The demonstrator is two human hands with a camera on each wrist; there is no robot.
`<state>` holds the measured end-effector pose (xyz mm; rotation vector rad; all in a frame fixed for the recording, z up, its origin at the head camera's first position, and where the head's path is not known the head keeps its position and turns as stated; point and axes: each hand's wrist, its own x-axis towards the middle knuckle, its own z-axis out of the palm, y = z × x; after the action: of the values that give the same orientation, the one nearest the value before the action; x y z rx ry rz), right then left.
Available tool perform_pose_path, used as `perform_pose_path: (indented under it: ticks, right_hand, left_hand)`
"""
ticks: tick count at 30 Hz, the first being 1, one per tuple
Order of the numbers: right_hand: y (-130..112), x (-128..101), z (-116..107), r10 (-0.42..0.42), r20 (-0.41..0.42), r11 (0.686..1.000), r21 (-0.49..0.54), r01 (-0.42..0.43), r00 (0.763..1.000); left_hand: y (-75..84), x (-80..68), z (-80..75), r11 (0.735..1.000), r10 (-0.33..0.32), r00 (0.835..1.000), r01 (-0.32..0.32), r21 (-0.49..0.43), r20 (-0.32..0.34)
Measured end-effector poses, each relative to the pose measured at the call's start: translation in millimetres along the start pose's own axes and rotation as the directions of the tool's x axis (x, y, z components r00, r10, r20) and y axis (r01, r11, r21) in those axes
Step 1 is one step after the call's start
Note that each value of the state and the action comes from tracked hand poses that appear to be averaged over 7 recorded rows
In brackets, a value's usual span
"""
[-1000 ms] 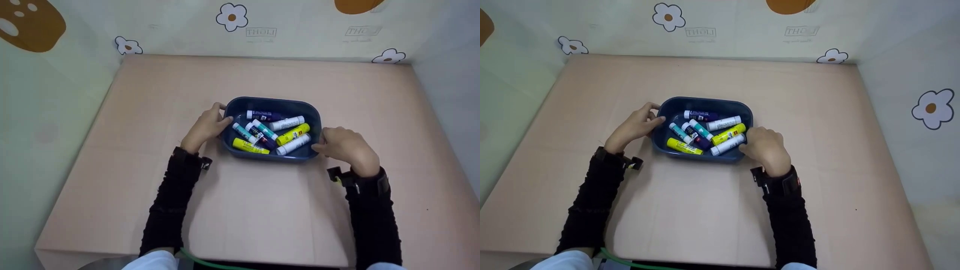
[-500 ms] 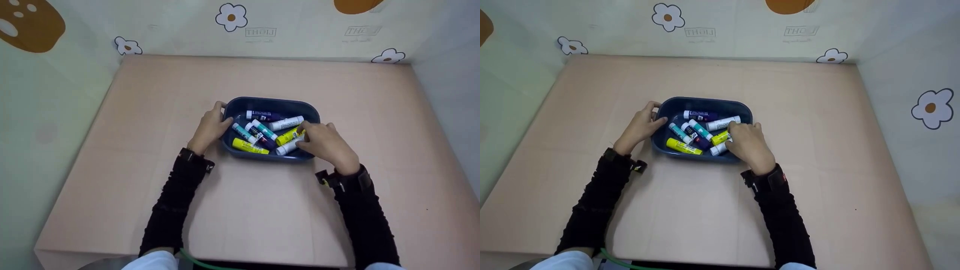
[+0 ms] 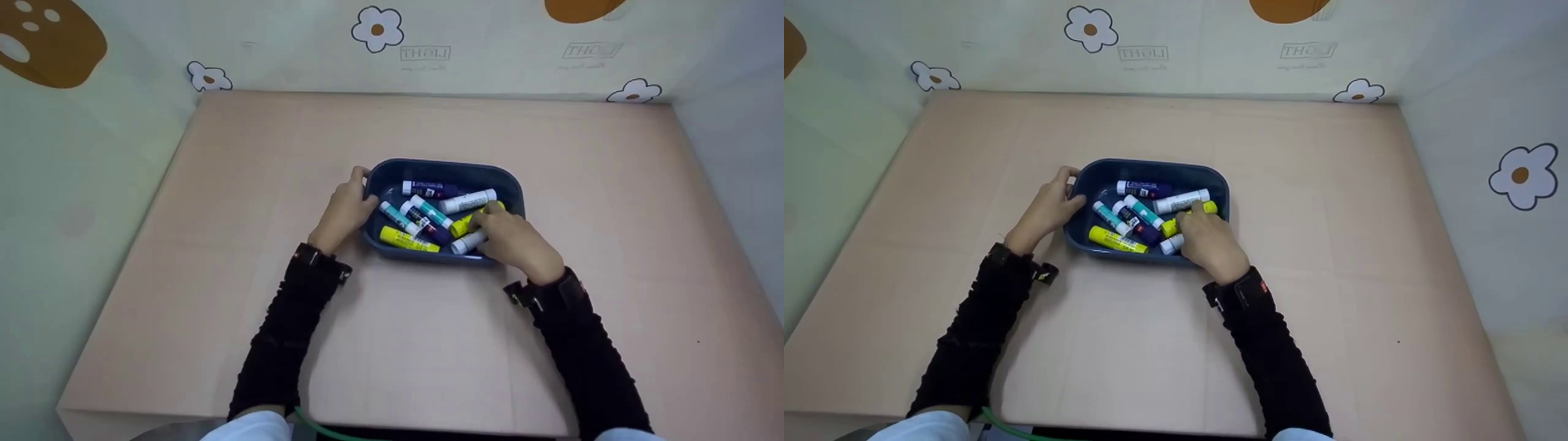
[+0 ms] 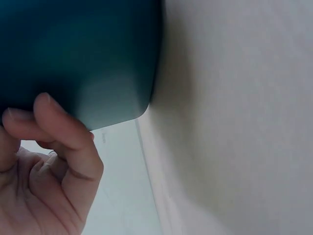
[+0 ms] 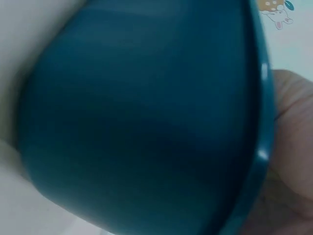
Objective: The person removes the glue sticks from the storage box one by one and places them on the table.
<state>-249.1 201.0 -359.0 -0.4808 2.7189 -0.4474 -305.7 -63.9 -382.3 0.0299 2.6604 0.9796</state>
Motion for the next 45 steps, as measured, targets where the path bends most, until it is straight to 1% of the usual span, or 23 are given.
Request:
perform_pose_path:
  ticks: [4,8,11,16,19,22,27,31,37,42,45]
  right_hand:
    - [2,3,3,-0.018,-0.014,1.000,-0.007,0.018,1.000]
    - [2,5,5,-0.002,-0.004,1.000,0.021,0.002,1.000]
    - [-1,7,7,0.028,-0.003,0.999,0.036,-0.028,1.000]
    - [-6,10,11,0.095,-0.037,0.993,0.068,-0.092,0.995]
    - [-8,10,12,0.107,-0.050,0.992,0.070,-0.103,0.993]
    - [-8,11,11,0.122,-0.037,0.989,0.085,-0.119,0.992]
    - [-9,11,10,0.176,-0.016,0.972,0.162,-0.171,0.984]
    - [-9,12,9,0.193,-0.020,0.967,0.175,-0.187,0.981]
    - [-6,10,3,0.175,-0.034,0.965,0.202,-0.165,0.984]
    - [0,4,-7,0.126,-0.035,0.961,0.251,-0.114,0.991]
    - [2,1,-13,0.110,-0.063,0.952,0.294,-0.087,0.992]
  left_hand:
    - [1.5,0.5,0.2,1.000,0.006,1.000,-0.006,0.004,0.003]
    - [2.2,1.0,-0.1,1.000,0.004,1.000,-0.004,0.000,-0.005]
    - [1.9,0.9,0.0,1.000,0.000,1.000,0.000,0.002,-0.005]
    - [1.1,1.0,0.3,1.000,-0.003,1.000,0.003,0.001,-0.007]
    - [0.8,1.1,0.6,1.000,-0.010,1.000,0.010,-0.004,-0.005]
    - [0.3,1.1,0.8,1.000,-0.016,1.000,0.016,-0.007,0.003]
    - [-0.6,0.9,0.8,1.000,-0.004,1.000,0.004,-0.011,0.009]
    - [-1.8,0.5,0.7,1.000,0.003,1.000,-0.002,-0.010,0.010]
    - [-1.8,0.4,0.5,1.000,0.002,1.000,-0.002,-0.008,0.007]
    - [-2.1,1.2,0.8,1.000,-0.009,1.000,0.009,-0.008,0.009]
    - [-2.2,1.3,0.9,1.000,-0.006,1.000,0.006,-0.008,0.005]
